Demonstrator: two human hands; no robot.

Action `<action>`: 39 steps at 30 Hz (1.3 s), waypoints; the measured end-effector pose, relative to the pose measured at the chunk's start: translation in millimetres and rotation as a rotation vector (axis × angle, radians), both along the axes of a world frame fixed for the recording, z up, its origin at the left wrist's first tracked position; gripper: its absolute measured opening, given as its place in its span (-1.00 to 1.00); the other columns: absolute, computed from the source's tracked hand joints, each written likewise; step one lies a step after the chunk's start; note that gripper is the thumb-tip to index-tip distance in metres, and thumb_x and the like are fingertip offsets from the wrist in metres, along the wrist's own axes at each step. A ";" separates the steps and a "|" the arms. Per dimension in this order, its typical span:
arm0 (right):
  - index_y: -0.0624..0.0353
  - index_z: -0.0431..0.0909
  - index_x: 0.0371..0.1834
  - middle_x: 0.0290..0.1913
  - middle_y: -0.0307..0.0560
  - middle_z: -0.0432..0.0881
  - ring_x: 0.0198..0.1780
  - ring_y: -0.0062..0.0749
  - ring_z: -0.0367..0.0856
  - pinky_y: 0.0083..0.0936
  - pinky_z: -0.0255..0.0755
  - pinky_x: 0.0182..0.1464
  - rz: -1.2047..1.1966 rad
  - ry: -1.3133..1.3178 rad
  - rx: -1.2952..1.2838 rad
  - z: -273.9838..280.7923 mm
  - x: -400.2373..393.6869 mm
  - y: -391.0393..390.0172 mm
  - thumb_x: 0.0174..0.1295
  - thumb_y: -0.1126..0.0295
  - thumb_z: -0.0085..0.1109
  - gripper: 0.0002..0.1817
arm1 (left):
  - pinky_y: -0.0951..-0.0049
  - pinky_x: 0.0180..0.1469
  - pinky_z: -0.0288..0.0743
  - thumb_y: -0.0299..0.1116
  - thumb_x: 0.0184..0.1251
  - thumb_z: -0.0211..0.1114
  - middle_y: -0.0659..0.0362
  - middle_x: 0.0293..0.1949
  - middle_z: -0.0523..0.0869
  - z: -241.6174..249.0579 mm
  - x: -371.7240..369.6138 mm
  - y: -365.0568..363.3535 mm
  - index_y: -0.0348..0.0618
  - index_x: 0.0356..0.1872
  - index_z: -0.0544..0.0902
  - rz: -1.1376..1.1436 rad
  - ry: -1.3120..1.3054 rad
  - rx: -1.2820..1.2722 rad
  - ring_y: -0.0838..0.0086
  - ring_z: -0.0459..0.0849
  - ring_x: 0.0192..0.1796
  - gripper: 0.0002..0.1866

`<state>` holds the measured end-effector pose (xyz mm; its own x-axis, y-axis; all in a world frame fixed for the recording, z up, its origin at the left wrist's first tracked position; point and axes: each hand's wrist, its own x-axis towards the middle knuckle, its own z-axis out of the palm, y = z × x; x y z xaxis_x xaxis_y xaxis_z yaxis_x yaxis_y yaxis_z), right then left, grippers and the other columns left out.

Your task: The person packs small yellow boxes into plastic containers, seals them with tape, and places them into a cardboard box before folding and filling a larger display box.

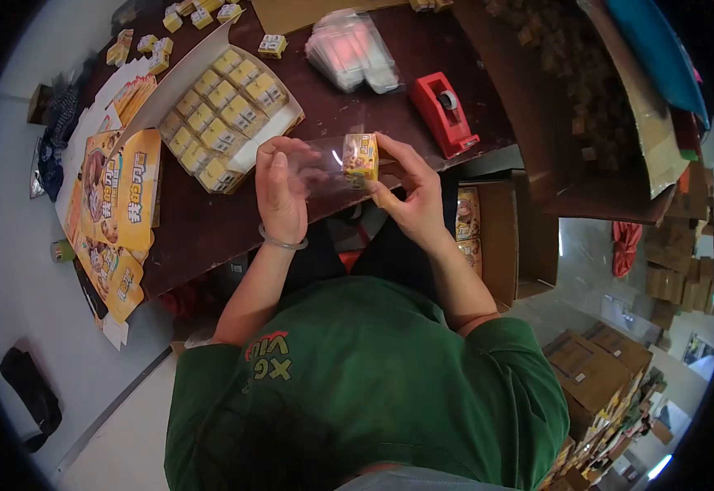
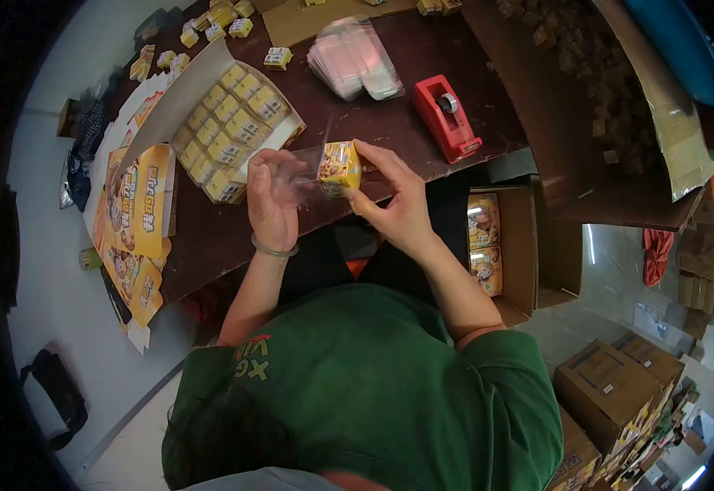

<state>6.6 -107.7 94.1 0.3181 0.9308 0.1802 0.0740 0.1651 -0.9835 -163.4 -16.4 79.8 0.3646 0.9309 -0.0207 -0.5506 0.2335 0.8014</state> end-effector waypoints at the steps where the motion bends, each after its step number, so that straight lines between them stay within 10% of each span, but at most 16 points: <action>1: 0.26 0.46 0.30 0.13 -0.03 0.60 0.09 -0.40 0.63 -0.50 0.49 0.16 -0.007 -0.039 0.010 0.2 0.1 -0.9 0.04 0.57 0.42 -0.34 | 0.40 -0.12 0.60 -0.13 0.51 0.10 0.18 -0.03 0.56 2.6 -0.3 -0.1 -0.14 0.09 0.41 0.005 0.007 0.023 0.46 0.61 -0.01 -0.66; 14: 0.28 0.61 -0.03 0.11 -0.02 0.61 0.00 -0.38 0.65 -0.50 0.53 0.07 -0.103 -0.064 0.049 -27.5 -21.0 -3.5 0.13 0.59 0.38 -0.69 | 0.35 -0.04 0.57 -0.13 0.53 0.09 0.18 -0.05 0.59 -16.5 -16.9 2.5 -0.10 0.08 0.43 -0.020 0.119 -0.106 0.42 0.63 -0.02 -0.69; 18: 0.25 0.62 0.01 0.09 -0.01 0.59 0.03 -0.36 0.60 -0.47 0.54 0.06 0.207 -0.063 0.067 -15.2 -24.4 -1.5 0.29 0.50 0.25 -0.76 | 0.29 -0.02 0.60 -0.09 0.50 0.15 0.19 -0.12 0.63 -23.5 -21.0 7.1 -0.08 -0.01 0.52 -0.208 0.045 -0.587 0.39 0.67 -0.06 -0.70; 23: 0.17 0.52 0.23 0.26 0.11 0.51 0.27 0.08 0.49 -0.23 0.43 0.28 0.419 -0.434 0.015 2.7 -9.8 -5.4 0.23 0.45 0.29 -0.53 | 0.31 0.01 0.59 -0.05 0.53 0.10 0.19 -0.15 0.65 -15.6 -29.0 9.1 -0.11 0.00 0.55 -0.232 0.079 -0.593 0.40 0.68 -0.06 -0.66; 31: 0.25 0.63 0.08 0.21 0.06 0.60 0.24 -0.06 0.57 -0.29 0.41 0.27 0.653 -0.171 -0.158 15.5 2.5 6.8 0.28 0.48 0.22 -0.70 | 0.39 0.30 0.38 0.15 0.56 -0.09 0.09 0.15 0.58 -4.3 -33.3 -12.9 -0.19 0.34 0.33 -0.406 0.129 -0.365 0.39 0.55 0.23 -0.37; 36: 0.25 0.65 0.01 0.05 0.08 0.67 0.13 -0.05 0.62 -0.30 0.45 0.21 1.111 -0.094 -0.132 30.9 18.0 33.3 0.21 0.53 0.28 -0.71 | 0.36 0.33 0.37 -0.36 0.24 0.39 0.04 0.24 0.53 -21.7 -50.2 34.3 -0.26 0.52 0.12 -1.211 0.019 -0.286 0.41 0.51 0.28 -0.13; 39: 0.24 0.67 -0.05 -0.01 0.04 0.69 0.05 -0.15 0.66 -0.37 0.50 0.10 0.855 -0.235 -0.082 58.8 46.1 77.5 0.15 0.53 0.34 -0.73 | 0.38 0.32 0.37 -0.55 0.08 0.46 0.05 0.24 0.52 -23.7 -33.9 33.8 -0.25 0.52 0.09 -1.068 -0.157 -0.237 0.40 0.53 0.25 -0.03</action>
